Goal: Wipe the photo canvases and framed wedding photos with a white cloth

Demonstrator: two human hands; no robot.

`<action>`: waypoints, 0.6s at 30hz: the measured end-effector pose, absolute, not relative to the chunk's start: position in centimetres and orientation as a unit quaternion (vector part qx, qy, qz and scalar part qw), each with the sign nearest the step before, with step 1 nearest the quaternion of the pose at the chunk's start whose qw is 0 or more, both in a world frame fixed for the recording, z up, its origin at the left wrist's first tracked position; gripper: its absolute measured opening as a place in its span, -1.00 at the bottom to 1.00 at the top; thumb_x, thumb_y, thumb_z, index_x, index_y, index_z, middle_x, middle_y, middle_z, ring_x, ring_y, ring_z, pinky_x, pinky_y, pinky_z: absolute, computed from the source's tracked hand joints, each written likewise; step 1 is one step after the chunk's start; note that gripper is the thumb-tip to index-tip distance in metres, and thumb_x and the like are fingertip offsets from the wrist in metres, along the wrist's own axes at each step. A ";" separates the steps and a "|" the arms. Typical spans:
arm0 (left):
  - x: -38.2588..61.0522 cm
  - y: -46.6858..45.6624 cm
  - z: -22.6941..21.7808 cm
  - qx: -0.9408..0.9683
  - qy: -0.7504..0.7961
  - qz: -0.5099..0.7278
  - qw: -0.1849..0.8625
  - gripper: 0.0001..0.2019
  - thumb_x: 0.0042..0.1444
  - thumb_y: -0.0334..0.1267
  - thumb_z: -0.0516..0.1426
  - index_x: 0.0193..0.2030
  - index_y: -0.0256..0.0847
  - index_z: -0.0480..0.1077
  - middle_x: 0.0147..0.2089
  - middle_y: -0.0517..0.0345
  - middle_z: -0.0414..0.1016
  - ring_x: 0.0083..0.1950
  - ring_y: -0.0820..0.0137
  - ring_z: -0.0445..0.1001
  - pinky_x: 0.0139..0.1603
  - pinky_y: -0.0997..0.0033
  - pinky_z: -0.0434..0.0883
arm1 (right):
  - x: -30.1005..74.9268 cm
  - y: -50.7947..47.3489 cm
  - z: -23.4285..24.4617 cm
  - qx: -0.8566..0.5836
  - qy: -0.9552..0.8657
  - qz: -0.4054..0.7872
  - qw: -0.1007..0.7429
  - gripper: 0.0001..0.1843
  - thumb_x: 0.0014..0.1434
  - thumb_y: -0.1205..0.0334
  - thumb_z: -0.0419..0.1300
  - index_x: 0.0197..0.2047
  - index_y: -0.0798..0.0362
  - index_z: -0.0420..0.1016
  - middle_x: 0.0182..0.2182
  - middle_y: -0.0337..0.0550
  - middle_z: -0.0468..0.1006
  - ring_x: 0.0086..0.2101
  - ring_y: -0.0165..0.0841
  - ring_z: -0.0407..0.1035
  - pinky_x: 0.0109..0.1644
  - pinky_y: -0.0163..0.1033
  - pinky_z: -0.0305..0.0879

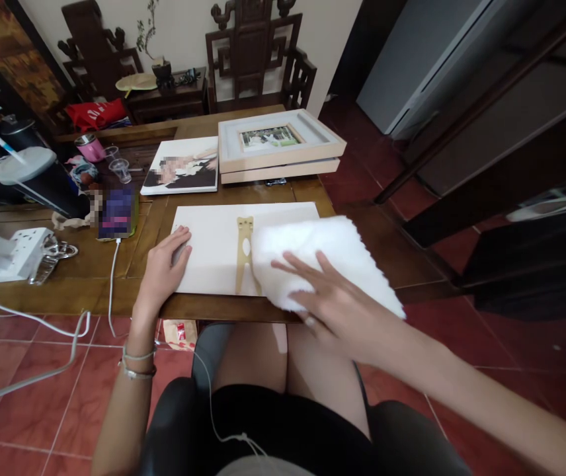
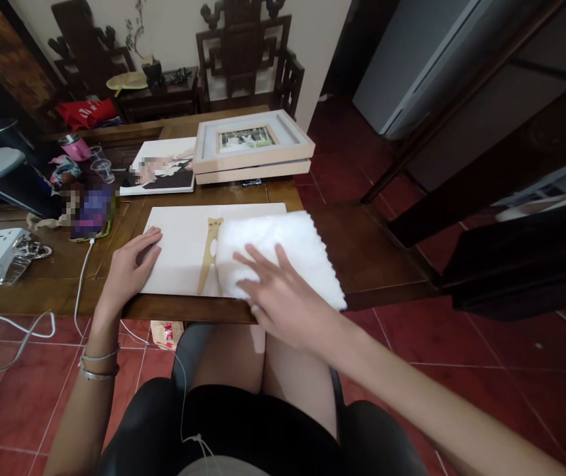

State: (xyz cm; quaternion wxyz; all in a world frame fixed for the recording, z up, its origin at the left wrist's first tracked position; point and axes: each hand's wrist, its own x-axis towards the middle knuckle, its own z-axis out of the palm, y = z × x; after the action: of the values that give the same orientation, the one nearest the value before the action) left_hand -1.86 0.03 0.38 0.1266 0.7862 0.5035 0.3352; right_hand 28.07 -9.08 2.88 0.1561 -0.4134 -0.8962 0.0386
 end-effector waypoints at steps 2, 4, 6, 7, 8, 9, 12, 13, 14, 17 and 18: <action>-1.8 0.0 0.4 0.787 0.501 0.338 0.127 -0.67 0.27 -0.27 0.08 0.08 -0.34 0.50 0.20 -0.14 0.49 0.29 0.18 0.41 0.37 0.03 0.29 | 27.8 -6.5 3.3 -0.438 -0.887 0.042 0.136 -0.72 0.09 0.53 0.00 -0.32 0.09 0.50 0.18 0.26 0.41 0.28 0.09 0.15 0.22 0.41 0.14; -1.9 0.1 0.3 0.787 0.500 0.338 0.126 -0.67 0.26 -0.27 0.08 0.08 -0.35 0.50 0.19 -0.16 0.49 0.28 0.19 0.42 0.37 0.03 0.29 | 27.4 -3.8 3.8 -0.461 -0.878 0.053 0.119 -0.73 0.17 0.49 -0.03 -0.28 0.12 0.48 0.08 0.29 0.48 0.27 0.08 0.17 0.22 0.35 0.14; -1.9 0.1 0.2 0.786 0.502 0.338 0.124 -0.68 0.26 -0.28 0.08 0.08 -0.33 0.50 0.19 -0.15 0.50 0.28 0.20 0.42 0.36 0.03 0.30 | 27.0 -1.4 4.2 -0.480 -0.868 0.066 0.103 -0.74 0.22 0.45 -0.05 -0.23 0.14 0.45 -0.05 0.27 0.54 0.22 0.08 0.24 0.22 0.30 0.11; -1.9 0.1 0.2 0.785 0.504 0.339 0.122 -0.69 0.26 -0.28 0.08 0.08 -0.31 0.50 0.19 -0.13 0.50 0.28 0.20 0.42 0.36 0.03 0.30 | 26.8 -0.3 4.3 -0.491 -0.863 0.070 0.096 -0.75 0.23 0.44 -0.06 -0.21 0.15 0.44 -0.11 0.26 0.55 0.18 0.08 0.28 0.21 0.28 0.10; -1.9 0.1 0.2 0.784 0.505 0.340 0.121 -0.69 0.26 -0.28 0.08 0.08 -0.30 0.50 0.19 -0.12 0.50 0.28 0.21 0.42 0.36 0.02 0.30 | 26.6 0.7 4.5 -0.502 -0.858 0.072 0.089 -0.75 0.24 0.44 -0.07 -0.19 0.16 0.43 -0.14 0.25 0.54 0.13 0.08 0.32 0.20 0.26 0.11; -2.0 0.1 0.2 0.783 0.506 0.341 0.119 -0.69 0.26 -0.28 0.08 0.08 -0.29 0.50 0.20 -0.11 0.50 0.28 0.21 0.42 0.36 0.02 0.30 | 26.4 1.5 4.6 -0.512 -0.852 0.073 0.083 -0.74 0.23 0.44 -0.08 -0.18 0.16 0.42 -0.17 0.23 0.54 0.08 0.06 0.35 0.17 0.23 0.13; -2.0 0.1 0.2 0.783 0.509 0.340 0.114 -0.69 0.27 -0.29 0.07 0.08 -0.28 0.50 0.19 -0.11 0.50 0.28 0.21 0.42 0.36 0.02 0.30 | 25.9 3.3 5.0 -0.538 -0.835 0.081 0.075 -0.76 0.23 0.42 -0.07 -0.18 0.13 0.40 -0.25 0.18 0.54 -0.07 0.02 0.41 0.03 0.08 0.22; -2.0 0.0 0.2 0.784 0.509 0.338 0.113 -0.69 0.27 -0.29 0.07 0.08 -0.28 0.50 0.19 -0.11 0.50 0.28 0.20 0.42 0.36 0.02 0.30 | 25.8 3.6 5.2 -0.542 -0.832 0.088 0.075 -0.77 0.24 0.40 -0.06 -0.19 0.12 0.40 -0.28 0.16 0.54 -0.11 0.01 0.41 -0.02 0.03 0.24; -1.9 0.0 0.3 0.785 0.508 0.336 0.113 -0.69 0.26 -0.29 0.07 0.08 -0.28 0.50 0.19 -0.11 0.50 0.28 0.20 0.42 0.36 0.02 0.30 | 25.8 3.9 5.4 -0.545 -0.830 0.094 0.078 -0.78 0.26 0.37 -0.06 -0.20 0.11 0.41 -0.29 0.15 0.54 -0.14 -0.01 0.42 -0.05 0.00 0.25; -1.9 0.0 0.3 0.785 0.508 0.336 0.115 -0.68 0.26 -0.29 0.08 0.08 -0.29 0.50 0.20 -0.13 0.49 0.28 0.19 0.42 0.36 0.02 0.30 | 25.8 4.5 5.6 -0.543 -0.830 0.099 0.086 -0.79 0.28 0.34 -0.04 -0.21 0.11 0.42 -0.29 0.14 0.55 -0.18 -0.02 0.43 -0.07 -0.03 0.26; -1.9 0.0 0.3 0.783 0.509 0.338 0.117 -0.69 0.26 -0.29 0.08 0.07 -0.30 0.50 0.20 -0.13 0.49 0.28 0.19 0.42 0.36 0.03 0.30 | 25.8 4.7 5.4 -0.539 -0.832 0.094 0.087 -0.79 0.28 0.34 -0.03 -0.21 0.12 0.42 -0.29 0.14 0.56 -0.17 -0.02 0.43 -0.06 -0.02 0.27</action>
State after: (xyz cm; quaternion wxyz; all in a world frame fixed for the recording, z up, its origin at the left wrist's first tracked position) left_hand -1.86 0.01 0.28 0.1166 0.7832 0.5085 0.3383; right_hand 25.83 4.69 5.41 0.0871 -0.5393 -0.8323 0.0945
